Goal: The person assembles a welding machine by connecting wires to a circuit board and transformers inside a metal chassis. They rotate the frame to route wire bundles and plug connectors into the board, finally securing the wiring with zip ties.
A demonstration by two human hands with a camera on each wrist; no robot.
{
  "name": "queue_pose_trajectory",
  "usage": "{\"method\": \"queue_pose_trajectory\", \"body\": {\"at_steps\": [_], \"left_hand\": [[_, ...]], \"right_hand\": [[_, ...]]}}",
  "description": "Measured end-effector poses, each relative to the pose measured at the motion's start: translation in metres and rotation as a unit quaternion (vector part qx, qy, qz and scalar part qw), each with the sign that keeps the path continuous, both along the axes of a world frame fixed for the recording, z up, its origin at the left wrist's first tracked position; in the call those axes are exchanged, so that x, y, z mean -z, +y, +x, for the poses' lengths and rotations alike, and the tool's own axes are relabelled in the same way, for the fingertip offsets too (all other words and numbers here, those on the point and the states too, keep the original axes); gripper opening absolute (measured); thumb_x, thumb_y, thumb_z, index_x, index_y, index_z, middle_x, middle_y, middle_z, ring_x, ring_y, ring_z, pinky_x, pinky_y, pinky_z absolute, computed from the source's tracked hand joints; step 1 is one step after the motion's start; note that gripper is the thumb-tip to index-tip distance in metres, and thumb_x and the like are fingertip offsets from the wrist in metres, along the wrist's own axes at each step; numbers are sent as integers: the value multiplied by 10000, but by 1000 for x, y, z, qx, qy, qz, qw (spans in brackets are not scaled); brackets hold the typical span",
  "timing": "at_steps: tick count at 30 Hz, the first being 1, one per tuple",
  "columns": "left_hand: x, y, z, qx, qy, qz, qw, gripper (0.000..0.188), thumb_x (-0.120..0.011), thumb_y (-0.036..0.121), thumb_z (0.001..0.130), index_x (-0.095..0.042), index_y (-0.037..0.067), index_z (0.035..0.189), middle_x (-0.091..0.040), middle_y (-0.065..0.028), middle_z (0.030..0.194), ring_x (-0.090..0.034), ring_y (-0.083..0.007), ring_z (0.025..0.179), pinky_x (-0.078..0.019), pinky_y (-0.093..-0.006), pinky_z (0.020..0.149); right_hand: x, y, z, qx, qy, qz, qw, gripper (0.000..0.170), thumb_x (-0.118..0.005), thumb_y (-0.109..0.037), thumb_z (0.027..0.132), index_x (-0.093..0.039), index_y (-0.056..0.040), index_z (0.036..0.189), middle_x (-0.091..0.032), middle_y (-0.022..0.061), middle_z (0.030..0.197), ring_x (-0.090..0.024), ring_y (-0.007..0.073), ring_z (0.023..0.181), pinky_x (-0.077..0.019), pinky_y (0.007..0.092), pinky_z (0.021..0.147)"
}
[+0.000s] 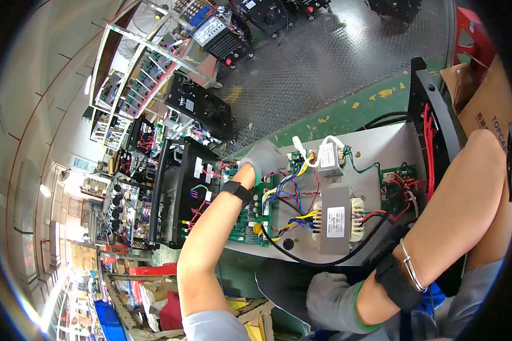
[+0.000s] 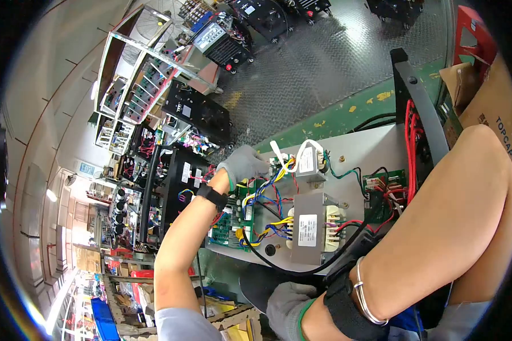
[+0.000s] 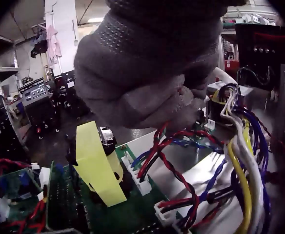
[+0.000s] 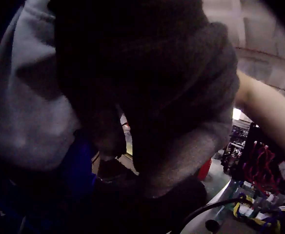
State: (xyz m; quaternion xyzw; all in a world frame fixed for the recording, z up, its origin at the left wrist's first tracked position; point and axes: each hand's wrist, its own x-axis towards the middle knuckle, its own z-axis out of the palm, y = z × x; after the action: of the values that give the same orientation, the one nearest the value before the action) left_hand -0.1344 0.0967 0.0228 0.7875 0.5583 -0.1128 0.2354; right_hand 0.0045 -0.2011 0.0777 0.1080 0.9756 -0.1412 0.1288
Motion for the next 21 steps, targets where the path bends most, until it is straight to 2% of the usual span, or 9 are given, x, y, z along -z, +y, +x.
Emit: {"method": "queue_pose_trajectory", "body": {"at_steps": [3,6,10,11,14,15,18,19,21], "left_hand": [[-2,2,7,42,58,28,997,305,-689,286,708,-745,-7,774,-658,-113,626,-611,-191,548,-482,-330,551],[-14,-9,24,5,102,19,995,317,-675,294,690,-738,-11,751,-650,-129,619,-620,-226,558,-484,-335,559],[-10,-13,30,38,134,97,985,395,-679,333,710,-718,-35,846,-692,-198,771,-693,-292,705,-533,-375,661],[-17,-16,36,13,164,29,986,454,-675,347,764,-702,5,1061,-666,-217,1132,-661,-353,1031,-526,-398,853],[-11,-19,28,-2,117,58,991,421,-668,326,733,-710,-36,944,-688,-251,936,-692,-356,876,-541,-409,764],[-15,-25,28,30,130,103,986,384,-673,320,744,-721,1,951,-699,-217,919,-692,-338,883,-540,-393,767],[-36,-45,29,14,95,146,985,330,-663,318,772,-737,50,949,-706,-185,904,-690,-334,866,-537,-392,761],[-39,-58,28,23,8,256,966,279,-658,321,796,-748,81,908,-709,-165,875,-691,-319,825,-534,-386,749],[-53,-82,29,51,-89,189,977,283,-653,322,816,-738,56,861,-703,-160,811,-689,-276,744,-528,-369,690]], "right_hand": [[5,-3,0,17,-7,-8,1000,146,-663,-198,677,-741,-100,753,-657,69,693,-633,266,614,-445,418,466],[8,-5,-5,35,-24,-14,999,143,-669,-199,669,-737,-97,742,-651,75,683,-630,274,608,-448,419,469],[1,5,-9,59,-27,-47,997,130,-673,-192,672,-744,-117,750,-659,60,705,-637,269,650,-443,413,466],[-2,7,-9,62,-25,-62,996,127,-673,-189,676,-748,-127,758,-665,51,720,-642,264,672,-439,409,464],[-9,3,-7,0,-3,74,997,123,-672,-187,673,-744,-123,750,-669,39,747,-649,249,718,-436,400,454],[-7,0,-1,15,75,134,988,116,-672,-184,647,-733,-116,717,-659,43,707,-646,253,673,-427,396,433],[-5,-2,6,-36,92,128,987,111,-671,-183,605,-715,-106,672,-641,54,647,-630,259,602,-413,389,413],[-6,-4,7,-19,137,129,982,108,-669,-180,580,-698,-92,637,-610,60,581,-598,256,531,-387,385,397],[-18,-1,4,-61,58,91,992,150,-687,-170,650,-740,-85,761,-674,68,697,-649,274,604,-434,419,410]]}}
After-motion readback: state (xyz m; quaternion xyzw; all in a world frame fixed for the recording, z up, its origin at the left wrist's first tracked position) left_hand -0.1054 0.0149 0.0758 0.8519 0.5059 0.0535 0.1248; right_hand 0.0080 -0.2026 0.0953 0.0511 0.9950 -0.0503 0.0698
